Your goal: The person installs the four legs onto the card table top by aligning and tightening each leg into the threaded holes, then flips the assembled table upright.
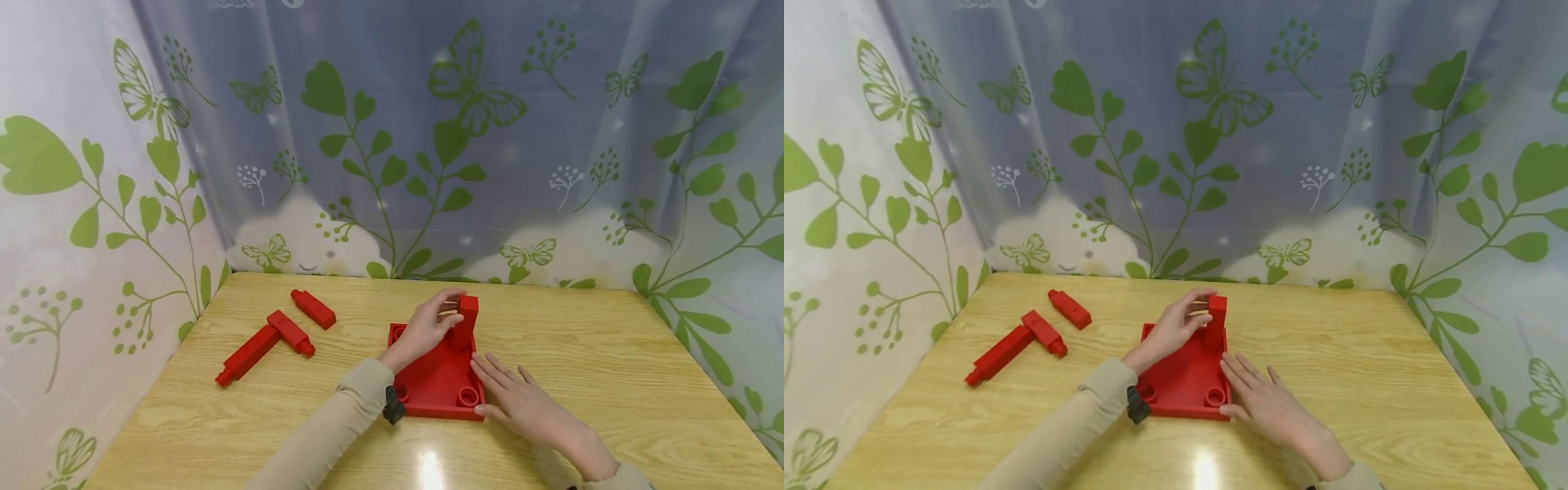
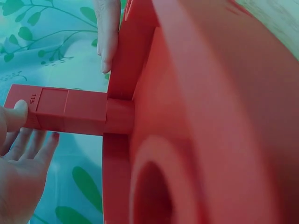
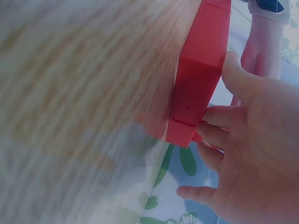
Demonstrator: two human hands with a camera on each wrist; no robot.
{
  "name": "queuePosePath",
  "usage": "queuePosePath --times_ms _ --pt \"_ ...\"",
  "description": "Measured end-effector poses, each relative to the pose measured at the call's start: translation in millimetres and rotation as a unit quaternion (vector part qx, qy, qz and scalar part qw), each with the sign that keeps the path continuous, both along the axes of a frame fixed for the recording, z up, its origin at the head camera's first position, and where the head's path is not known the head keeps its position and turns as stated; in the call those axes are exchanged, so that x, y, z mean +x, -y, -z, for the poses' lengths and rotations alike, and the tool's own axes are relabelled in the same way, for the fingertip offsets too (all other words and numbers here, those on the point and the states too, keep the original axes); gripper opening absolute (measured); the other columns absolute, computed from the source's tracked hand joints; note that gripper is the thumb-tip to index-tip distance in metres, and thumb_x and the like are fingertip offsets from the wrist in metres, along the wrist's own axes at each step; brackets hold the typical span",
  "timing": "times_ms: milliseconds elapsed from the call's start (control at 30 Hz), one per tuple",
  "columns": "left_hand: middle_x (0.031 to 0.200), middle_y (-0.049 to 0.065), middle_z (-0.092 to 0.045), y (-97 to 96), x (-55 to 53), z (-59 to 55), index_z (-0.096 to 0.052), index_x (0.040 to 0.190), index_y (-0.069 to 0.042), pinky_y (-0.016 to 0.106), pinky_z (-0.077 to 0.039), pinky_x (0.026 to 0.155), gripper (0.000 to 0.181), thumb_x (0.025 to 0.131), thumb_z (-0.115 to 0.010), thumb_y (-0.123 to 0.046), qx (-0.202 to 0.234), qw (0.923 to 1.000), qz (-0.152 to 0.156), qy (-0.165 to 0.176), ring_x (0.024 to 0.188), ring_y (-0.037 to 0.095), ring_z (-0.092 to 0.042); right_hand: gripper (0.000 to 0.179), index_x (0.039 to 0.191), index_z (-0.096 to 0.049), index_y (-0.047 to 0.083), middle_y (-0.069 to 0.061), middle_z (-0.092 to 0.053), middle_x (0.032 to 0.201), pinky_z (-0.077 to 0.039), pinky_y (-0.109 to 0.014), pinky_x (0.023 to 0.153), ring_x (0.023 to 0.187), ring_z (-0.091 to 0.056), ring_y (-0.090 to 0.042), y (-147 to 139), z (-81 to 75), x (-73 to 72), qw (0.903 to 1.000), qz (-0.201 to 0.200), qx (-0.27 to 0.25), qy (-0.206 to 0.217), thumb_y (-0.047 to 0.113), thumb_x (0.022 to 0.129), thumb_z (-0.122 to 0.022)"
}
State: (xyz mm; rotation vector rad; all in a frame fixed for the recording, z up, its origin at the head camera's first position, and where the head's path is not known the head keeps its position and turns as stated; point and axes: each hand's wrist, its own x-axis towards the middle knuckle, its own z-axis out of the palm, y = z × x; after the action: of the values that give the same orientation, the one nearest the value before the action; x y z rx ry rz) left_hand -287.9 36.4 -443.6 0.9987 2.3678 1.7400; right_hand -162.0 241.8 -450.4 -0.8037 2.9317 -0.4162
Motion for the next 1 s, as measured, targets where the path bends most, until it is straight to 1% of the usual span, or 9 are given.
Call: queuePosePath --times_ms 100,267,400,500,600,767,833,933,1000 --pt "0.146 0.012 -0.054 3.9 0.8 1.1 -0.046 0.150 -0.007 0.036 -0.048 0.108 0.054 0.099 -0.064 -0.005 0.003 1.0000 0.004 0.000 0.132 0.027 -0.055 0.073 0.157 -0.036 0.005 -0.012 -0.030 0.165 -0.027 -0.074 0.110 0.150 -0.029 -0.038 0.9 -0.1 -0.3 1.0000 -0.001 0.001 0.001 0.052 0.103 -0.050" --pt "0.148 0.013 -0.053 14.5 3.6 0.3 -0.043 0.151 -0.006 0.043 -0.046 0.111 0.056 0.099 -0.065 -0.006 -0.008 0.9997 0.018 -0.012 0.135 0.029 -0.052 0.073 0.157 -0.037 0.005 -0.013 -0.031 0.164 -0.028 -0.074 0.110 0.149 -0.031 -0.038 1.8 0.6 0.3 0.9999 -0.002 0.005 -0.012 0.052 0.103 -0.051" --pt "0.148 0.016 -0.052 28.3 3.9 -1.0 -0.044 0.149 -0.003 0.050 -0.045 0.110 0.054 0.099 -0.063 -0.005 -0.002 0.9994 0.027 -0.023 0.135 0.033 -0.052 0.073 0.156 -0.037 0.005 -0.013 -0.032 0.164 -0.028 -0.074 0.110 0.149 -0.031 -0.038 1.7 0.4 1.0 0.9999 -0.001 0.003 -0.016 0.052 0.102 -0.051" --pt "0.148 0.017 -0.052 42.3 4.0 -2.2 -0.045 0.149 -0.003 0.055 -0.044 0.109 0.052 0.099 -0.063 -0.004 0.005 0.9994 0.027 -0.019 0.135 0.037 -0.052 0.073 0.157 -0.037 0.005 -0.013 -0.031 0.164 -0.027 -0.074 0.110 0.149 -0.030 -0.038 1.4 0.0 1.1 0.9999 0.000 0.002 -0.011 0.053 0.102 -0.051" --pt "0.147 0.020 -0.052 57.4 3.1 -2.1 -0.047 0.147 -0.002 0.057 -0.043 0.109 0.051 0.099 -0.063 -0.002 0.012 0.9997 0.020 -0.009 0.134 0.040 -0.051 0.074 0.157 -0.036 0.005 -0.013 -0.030 0.164 -0.027 -0.074 0.111 0.150 -0.029 -0.038 0.9 0.1 1.0 1.0000 0.001 0.003 -0.007 0.053 0.102 -0.050" --pt "0.146 0.019 -0.053 83.1 1.7 -1.9 -0.049 0.146 -0.004 0.052 -0.045 0.109 0.050 0.098 -0.063 0.000 0.005 0.9999 -0.009 0.007 0.134 0.038 -0.051 0.074 0.157 -0.035 0.005 -0.013 -0.029 0.165 -0.025 -0.074 0.111 0.150 -0.029 -0.038 0.8 0.3 1.3 1.0000 0.002 0.001 0.001 0.053 0.102 -0.050" --pt "0.145 0.017 -0.055 94.2 1.6 -2.6 -0.050 0.145 -0.005 0.051 -0.046 0.109 0.049 0.098 -0.064 -0.003 -0.006 0.9997 -0.023 0.007 0.134 0.035 -0.053 0.075 0.157 -0.035 0.005 -0.013 -0.029 0.165 -0.025 -0.074 0.112 0.150 -0.028 -0.038 1.1 0.0 1.4 1.0000 0.003 -0.002 0.005 0.053 0.102 -0.050" --pt "0.143 0.018 -0.057 111.6 0.9 -3.5 -0.052 0.144 -0.002 0.056 -0.045 0.108 0.049 0.097 -0.066 -0.004 -0.024 0.9989 -0.040 -0.006 0.131 0.035 -0.055 0.075 0.158 -0.034 0.005 -0.013 -0.028 0.165 -0.024 -0.074 0.112 0.150 -0.027 -0.038 1.7 -0.5 1.4 1.0000 0.002 -0.004 0.008 0.053 0.102 -0.050" --pt "0.142 0.017 -0.058 123.8 0.3 -4.6 -0.052 0.143 -0.002 0.057 -0.045 0.108 0.048 0.097 -0.067 -0.005 -0.038 0.9979 -0.051 -0.008 0.131 0.034 -0.055 0.075 0.158 -0.034 0.005 -0.013 -0.028 0.165 -0.024 -0.074 0.112 0.150 -0.027 -0.039 1.9 -0.7 1.4 1.0000 0.002 -0.005 0.008 0.053 0.102 -0.050"
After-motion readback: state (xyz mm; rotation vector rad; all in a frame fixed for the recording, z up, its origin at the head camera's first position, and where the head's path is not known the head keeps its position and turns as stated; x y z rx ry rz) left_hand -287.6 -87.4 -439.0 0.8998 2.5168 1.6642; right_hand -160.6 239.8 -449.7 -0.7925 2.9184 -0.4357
